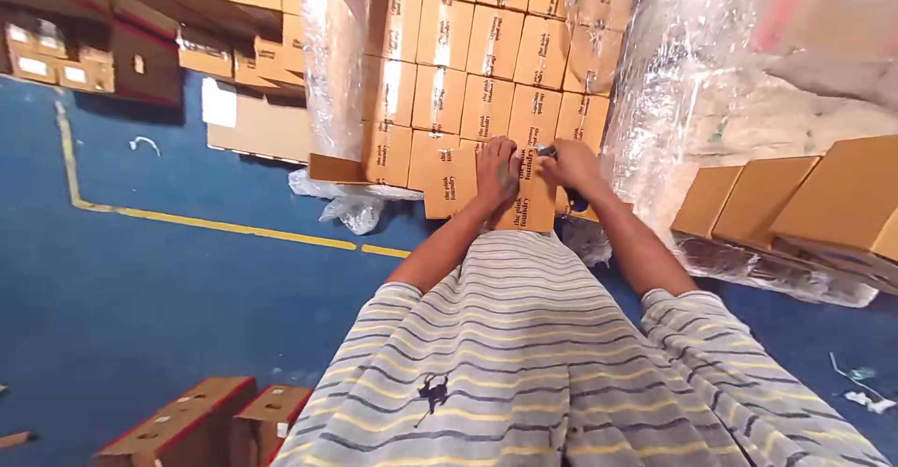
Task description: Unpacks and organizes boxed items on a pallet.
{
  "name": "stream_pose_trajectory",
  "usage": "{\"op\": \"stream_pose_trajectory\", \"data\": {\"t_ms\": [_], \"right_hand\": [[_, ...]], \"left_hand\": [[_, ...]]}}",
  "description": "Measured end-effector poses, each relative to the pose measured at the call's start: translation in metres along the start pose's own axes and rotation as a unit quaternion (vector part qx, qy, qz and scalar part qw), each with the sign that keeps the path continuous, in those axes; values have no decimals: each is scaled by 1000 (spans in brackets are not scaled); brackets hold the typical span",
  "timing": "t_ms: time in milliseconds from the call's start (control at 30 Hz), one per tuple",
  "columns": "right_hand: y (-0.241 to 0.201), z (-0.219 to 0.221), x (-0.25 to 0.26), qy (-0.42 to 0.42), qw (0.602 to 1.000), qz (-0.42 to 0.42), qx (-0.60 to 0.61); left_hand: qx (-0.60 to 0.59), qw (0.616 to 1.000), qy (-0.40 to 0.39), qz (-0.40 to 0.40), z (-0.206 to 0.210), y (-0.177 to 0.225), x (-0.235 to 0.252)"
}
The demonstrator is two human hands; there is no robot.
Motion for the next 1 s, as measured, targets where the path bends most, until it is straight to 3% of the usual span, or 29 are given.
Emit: {"op": "stream_pose_trajectory", "data": {"t_ms": [167, 533, 633, 800, 900, 1000], "right_hand": [[-32, 29, -6, 26, 998, 50, 39], [-71, 16, -6, 64, 979, 187, -50], [-82, 22, -19, 91, 980, 157, -84], [-83, 51, -26, -35, 982, 167, -85], [-85, 87, -71, -84, 980, 166, -72], [-77, 123, -134, -179, 971, 157, 16]], "left_hand": [[-40, 996, -3, -85, -2, 8, 12], [-90, 993, -1, -72, 2, -2, 15], [-95, 993, -2, -67, -7, -6, 15], [-124, 989, -11, -83, -10, -12, 20], [-136, 985, -37, -104, -11, -11, 24], [-115, 983, -63, -125, -11, -12, 28]]}}
Point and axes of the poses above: each hand's wrist, its own x-axis towards the middle knuckle, its own z-axis out of the palm, y = z × x, the point moved 6 cm from there along x, towards the middle knuckle, and after that the axes turned 10 degrees about -z, right-handed, at the moved point
